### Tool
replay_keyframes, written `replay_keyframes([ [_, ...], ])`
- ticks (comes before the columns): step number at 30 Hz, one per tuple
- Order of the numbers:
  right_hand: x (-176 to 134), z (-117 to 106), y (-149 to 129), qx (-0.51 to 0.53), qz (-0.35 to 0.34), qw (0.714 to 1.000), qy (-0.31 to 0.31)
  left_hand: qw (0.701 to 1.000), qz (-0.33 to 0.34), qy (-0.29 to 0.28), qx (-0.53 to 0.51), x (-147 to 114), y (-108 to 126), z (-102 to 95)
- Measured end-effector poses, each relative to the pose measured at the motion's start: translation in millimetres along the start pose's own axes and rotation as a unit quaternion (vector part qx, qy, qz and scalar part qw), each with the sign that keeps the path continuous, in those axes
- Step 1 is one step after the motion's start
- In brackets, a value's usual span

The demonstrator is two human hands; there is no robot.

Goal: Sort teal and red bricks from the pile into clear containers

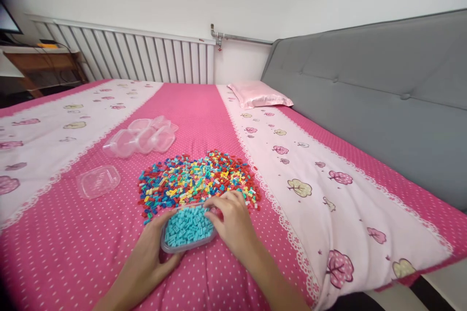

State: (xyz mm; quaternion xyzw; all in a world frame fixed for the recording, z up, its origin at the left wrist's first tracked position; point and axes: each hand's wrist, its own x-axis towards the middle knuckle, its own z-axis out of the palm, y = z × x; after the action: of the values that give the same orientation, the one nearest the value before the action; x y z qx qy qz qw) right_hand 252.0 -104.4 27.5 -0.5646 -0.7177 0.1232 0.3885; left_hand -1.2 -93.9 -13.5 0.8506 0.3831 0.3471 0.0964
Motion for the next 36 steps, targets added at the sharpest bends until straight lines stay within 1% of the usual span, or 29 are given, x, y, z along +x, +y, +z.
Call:
replay_keyframes([
  [3,1,-5,3,0.005,-0.011,1.0,0.005,1.0,0.003,0.003,0.009,-1,0,-0.4],
  [6,2,-7,3,0.01,-0.042,0.999,-0.01,1.0,0.008,0.0,0.012,-1,1,-0.5],
  [9,2,-7,3,0.009,-0.052,0.998,-0.024,1.0,0.011,-0.002,0.012,0,0,-0.2],
  [17,1,-9,-4,-0.004,-0.029,0.999,-0.04,1.0,0.013,-0.007,0.022,-1,-2,1.3],
  [23,1,-15,-11,-0.009,-0.03,0.996,-0.086,1.0,0.015,-0.01,0.026,-1,-3,1.8],
  [28,1,-17,-13,-0.017,-0.034,0.994,-0.101,0.999,0.016,-0.009,0.027,-2,-4,2.5],
  [32,2,-18,-15,-0.026,-0.021,0.992,-0.12,1.0,0.014,-0.013,0.025,-3,-3,2.5],
  [36,1,-19,-15,-0.035,-0.017,0.991,-0.125,1.0,0.013,-0.011,0.021,-4,-3,1.9],
])
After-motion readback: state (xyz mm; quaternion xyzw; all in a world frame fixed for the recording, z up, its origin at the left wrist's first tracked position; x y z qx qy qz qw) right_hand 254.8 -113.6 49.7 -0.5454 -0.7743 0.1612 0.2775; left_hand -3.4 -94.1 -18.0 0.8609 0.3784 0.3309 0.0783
